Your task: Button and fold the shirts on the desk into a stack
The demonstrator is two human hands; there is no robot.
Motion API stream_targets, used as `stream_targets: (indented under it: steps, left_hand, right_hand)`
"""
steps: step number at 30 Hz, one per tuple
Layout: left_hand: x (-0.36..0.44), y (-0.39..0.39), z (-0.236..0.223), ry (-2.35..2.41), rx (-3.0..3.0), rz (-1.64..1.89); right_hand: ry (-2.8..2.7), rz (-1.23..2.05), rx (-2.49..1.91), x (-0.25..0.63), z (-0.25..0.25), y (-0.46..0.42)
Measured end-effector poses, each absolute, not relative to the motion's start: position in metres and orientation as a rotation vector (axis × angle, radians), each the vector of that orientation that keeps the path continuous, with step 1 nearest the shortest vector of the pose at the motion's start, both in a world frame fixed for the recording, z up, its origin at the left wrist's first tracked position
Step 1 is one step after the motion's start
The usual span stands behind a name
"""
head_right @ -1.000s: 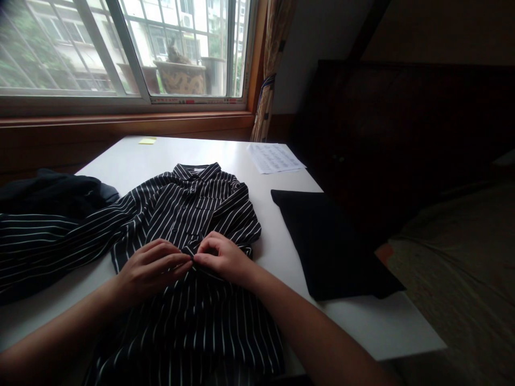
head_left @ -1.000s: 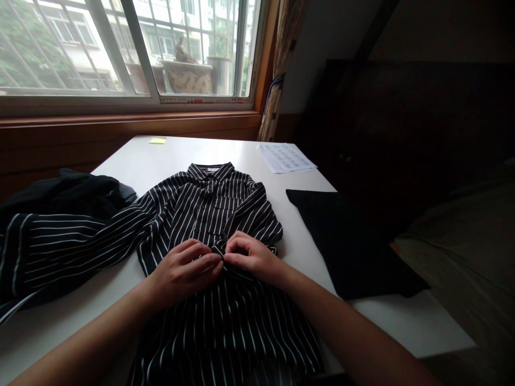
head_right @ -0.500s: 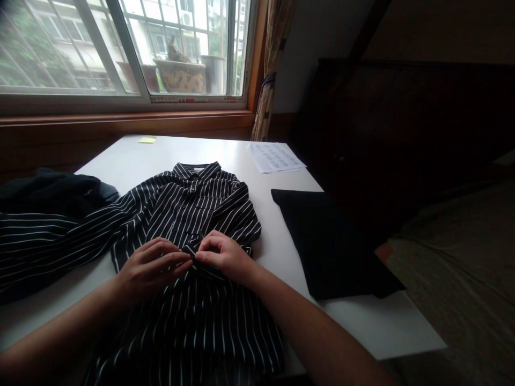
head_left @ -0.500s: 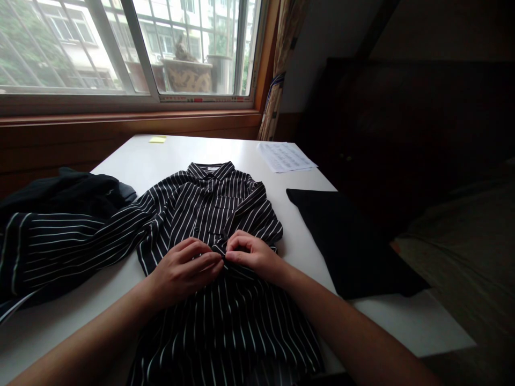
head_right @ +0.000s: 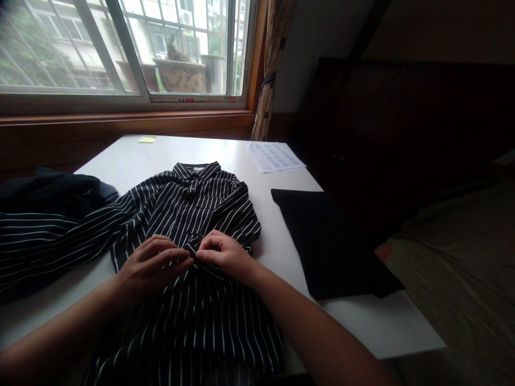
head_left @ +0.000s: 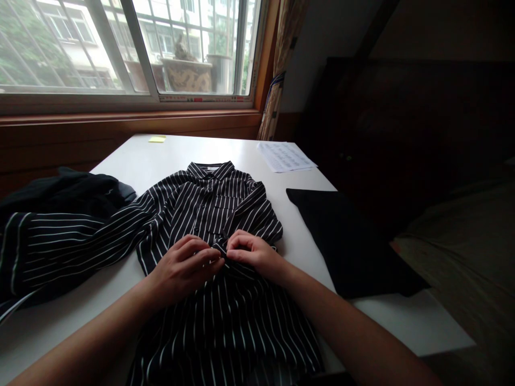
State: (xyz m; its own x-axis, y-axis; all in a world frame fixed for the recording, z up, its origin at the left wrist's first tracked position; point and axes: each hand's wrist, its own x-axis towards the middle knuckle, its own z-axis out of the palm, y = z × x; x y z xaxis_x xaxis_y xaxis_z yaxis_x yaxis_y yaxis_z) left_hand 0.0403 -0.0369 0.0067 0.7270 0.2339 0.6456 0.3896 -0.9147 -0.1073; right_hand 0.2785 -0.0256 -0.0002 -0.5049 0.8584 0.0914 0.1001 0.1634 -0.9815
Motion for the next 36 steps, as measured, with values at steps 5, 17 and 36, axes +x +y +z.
stream_targets:
  steps: [5, 17, 36]
  left_hand:
    - [0.038, -0.035, 0.0, -0.682, -2.717, -0.946]
    - [0.038, -0.029, -0.006, -0.932, -2.941, -1.246]
    - [0.042, -0.04, 0.012, -1.41, -3.172, -2.161]
  right_hand:
    - [-1.747, 1.414, -0.908, 0.279, 0.001, -0.025]
    - [-1.968, 0.819, -0.842, 0.276, 0.014, -0.04]
    - [-1.959, 0.535, -1.064, 0.296, 0.031, -0.029]
